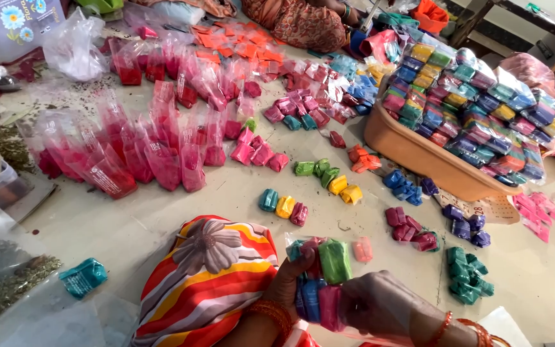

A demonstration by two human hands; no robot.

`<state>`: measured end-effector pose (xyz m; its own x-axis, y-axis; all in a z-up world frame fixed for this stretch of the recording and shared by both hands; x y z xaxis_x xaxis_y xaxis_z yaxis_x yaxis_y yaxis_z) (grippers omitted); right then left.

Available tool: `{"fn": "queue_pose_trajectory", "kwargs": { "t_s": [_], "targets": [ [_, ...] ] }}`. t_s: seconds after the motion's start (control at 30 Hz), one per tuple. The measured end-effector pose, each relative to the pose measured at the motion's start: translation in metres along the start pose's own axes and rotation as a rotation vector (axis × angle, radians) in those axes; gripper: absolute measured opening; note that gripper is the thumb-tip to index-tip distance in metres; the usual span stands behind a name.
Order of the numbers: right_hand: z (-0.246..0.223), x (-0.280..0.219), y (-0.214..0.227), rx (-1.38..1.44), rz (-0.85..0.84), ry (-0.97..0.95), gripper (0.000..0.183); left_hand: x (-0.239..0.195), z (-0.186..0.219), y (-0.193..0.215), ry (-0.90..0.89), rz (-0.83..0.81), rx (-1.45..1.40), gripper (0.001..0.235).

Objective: The person places several small colorful wrapped items into a plastic bag by hand and then staples the bag closed using a stapler.

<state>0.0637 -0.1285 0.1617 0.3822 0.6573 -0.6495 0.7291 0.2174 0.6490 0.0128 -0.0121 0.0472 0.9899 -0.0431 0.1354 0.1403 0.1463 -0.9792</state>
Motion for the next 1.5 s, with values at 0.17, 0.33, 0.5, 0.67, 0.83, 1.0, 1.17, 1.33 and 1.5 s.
{"fn": "queue_pose_trajectory", "kwargs": {
  "t_s": [0.17,0.33,0.5,0.67,0.83,1.0,1.17,1.33,1.5],
  "targets": [
    [-0.029,-0.024,0.023,0.038,-0.181,-0.012,0.007,0.003,-0.008,0.021,0.054,0.021,-0.060,0.059],
    [-0.023,-0.024,0.044,0.164,0.176,-0.039,0.006,0.001,-0.011,0.019,0.068,0.066,-0.049,0.061],
    [0.020,0.021,0.011,0.450,0.134,0.279,0.002,-0.003,-0.010,0.005,0.114,-0.006,0.025,0.065],
    [-0.001,0.008,0.020,0.249,0.271,-0.046,0.006,0.003,-0.022,0.020,0.225,-0.039,0.080,0.053],
    [-0.005,0.013,0.027,0.352,0.206,0.051,0.006,-0.001,-0.021,0.008,0.195,-0.037,0.046,0.053],
    [-0.042,-0.026,0.086,0.004,0.132,0.231,0.014,0.003,-0.010,0.034,0.081,0.004,-0.035,0.058],
    [0.010,0.001,0.153,0.887,0.923,0.538,0.024,-0.006,0.054,0.072,-0.187,0.016,-0.182,0.076],
    [0.013,0.212,0.083,0.135,0.597,0.090,0.040,-0.020,0.115,0.070,-0.479,-0.009,-0.072,0.070],
    [-0.028,0.255,0.039,-0.372,0.196,-0.093,0.066,-0.023,0.133,0.053,-0.624,0.173,-0.113,0.068]
  ]
}}
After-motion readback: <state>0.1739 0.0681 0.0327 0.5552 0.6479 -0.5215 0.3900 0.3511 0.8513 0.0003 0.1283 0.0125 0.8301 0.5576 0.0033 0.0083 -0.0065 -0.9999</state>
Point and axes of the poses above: each hand's wrist, its own x-axis towards the middle knuckle, its own y-axis out of the back of the hand, z = x × y, the point moved 5 cm from there along x, towards the middle knuckle, and after that the axes turned 10 degrees about -z, right-handed, at the moved point
